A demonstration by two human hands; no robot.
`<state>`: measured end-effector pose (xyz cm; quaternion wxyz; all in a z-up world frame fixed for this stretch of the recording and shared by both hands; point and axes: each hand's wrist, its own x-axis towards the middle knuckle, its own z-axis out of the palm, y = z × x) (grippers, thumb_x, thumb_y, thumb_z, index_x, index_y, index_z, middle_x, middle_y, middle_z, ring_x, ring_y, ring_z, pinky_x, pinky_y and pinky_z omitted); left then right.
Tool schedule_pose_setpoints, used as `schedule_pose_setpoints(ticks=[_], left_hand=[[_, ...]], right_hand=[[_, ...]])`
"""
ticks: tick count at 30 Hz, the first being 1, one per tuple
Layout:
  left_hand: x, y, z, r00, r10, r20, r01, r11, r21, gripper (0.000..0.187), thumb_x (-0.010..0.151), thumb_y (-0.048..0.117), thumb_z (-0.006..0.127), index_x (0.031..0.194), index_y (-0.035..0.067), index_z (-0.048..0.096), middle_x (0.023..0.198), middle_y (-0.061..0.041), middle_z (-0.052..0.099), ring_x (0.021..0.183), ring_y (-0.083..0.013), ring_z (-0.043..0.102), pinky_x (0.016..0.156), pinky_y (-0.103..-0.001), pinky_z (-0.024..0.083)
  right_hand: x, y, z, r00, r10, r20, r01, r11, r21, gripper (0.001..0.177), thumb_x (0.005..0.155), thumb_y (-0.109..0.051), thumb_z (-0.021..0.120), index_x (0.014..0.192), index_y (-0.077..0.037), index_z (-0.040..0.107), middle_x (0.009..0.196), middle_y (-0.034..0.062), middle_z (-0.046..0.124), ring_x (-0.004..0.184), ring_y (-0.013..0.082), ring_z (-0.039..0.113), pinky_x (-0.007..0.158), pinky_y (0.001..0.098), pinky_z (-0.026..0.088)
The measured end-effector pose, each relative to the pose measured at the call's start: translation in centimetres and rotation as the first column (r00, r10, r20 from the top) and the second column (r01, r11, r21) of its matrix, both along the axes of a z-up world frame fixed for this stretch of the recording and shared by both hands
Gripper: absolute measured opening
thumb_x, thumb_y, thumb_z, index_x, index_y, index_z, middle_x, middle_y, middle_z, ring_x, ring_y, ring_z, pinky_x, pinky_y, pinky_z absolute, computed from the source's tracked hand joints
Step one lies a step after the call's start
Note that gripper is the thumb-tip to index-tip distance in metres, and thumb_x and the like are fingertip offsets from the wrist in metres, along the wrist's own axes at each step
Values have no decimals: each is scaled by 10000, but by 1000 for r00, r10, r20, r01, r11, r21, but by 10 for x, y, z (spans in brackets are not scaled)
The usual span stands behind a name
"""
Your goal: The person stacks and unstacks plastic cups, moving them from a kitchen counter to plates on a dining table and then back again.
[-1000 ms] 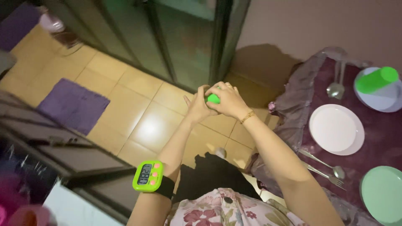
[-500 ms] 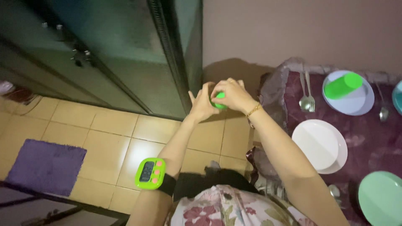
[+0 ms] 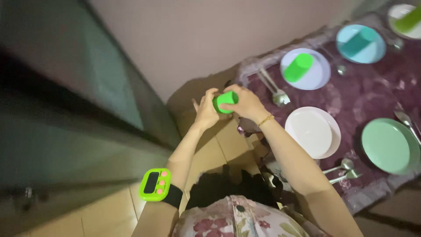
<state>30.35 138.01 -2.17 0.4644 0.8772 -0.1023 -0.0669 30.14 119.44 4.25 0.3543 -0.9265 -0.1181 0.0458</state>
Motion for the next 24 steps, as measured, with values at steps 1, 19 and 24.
schedule_pose_setpoints(ticks=[1, 19, 24], left_hand=[[9, -6, 7, 999, -45, 13, 45, 999, 16, 1048, 601, 348, 970, 1430, 187, 349, 1383, -52, 617, 1408, -283, 445, 1181, -708, -82], [-25, -161, 5, 783, -546, 297, 569, 822, 13, 911, 667, 406, 929, 1403, 155, 454, 1347, -60, 597, 1322, -281, 536, 1184, -727, -25], [-61, -216, 1, 684, -682, 258, 694, 718, 56, 979, 639, 379, 914, 1466, 171, 432, 1410, -44, 562, 1360, -273, 516, 1178, -740, -30]], right_hand=[[-1, -4, 0, 994, 45, 97, -48, 998, 32, 424, 787, -435, 782, 1156, -233, 721, 1134, 43, 735, 1216, 354, 606, 1028, 479, 475], [-132, -98, -2, 592, -802, -75, 789, 559, 255, 916, 668, -415, 912, 1357, -38, 441, 1200, 175, 676, 1107, 283, 680, 939, 373, 534], [-181, -121, -4, 496, -864, 88, 818, 498, 288, 873, 686, -281, 925, 1391, -60, 459, 1260, 182, 668, 1176, 297, 668, 989, 386, 530]])
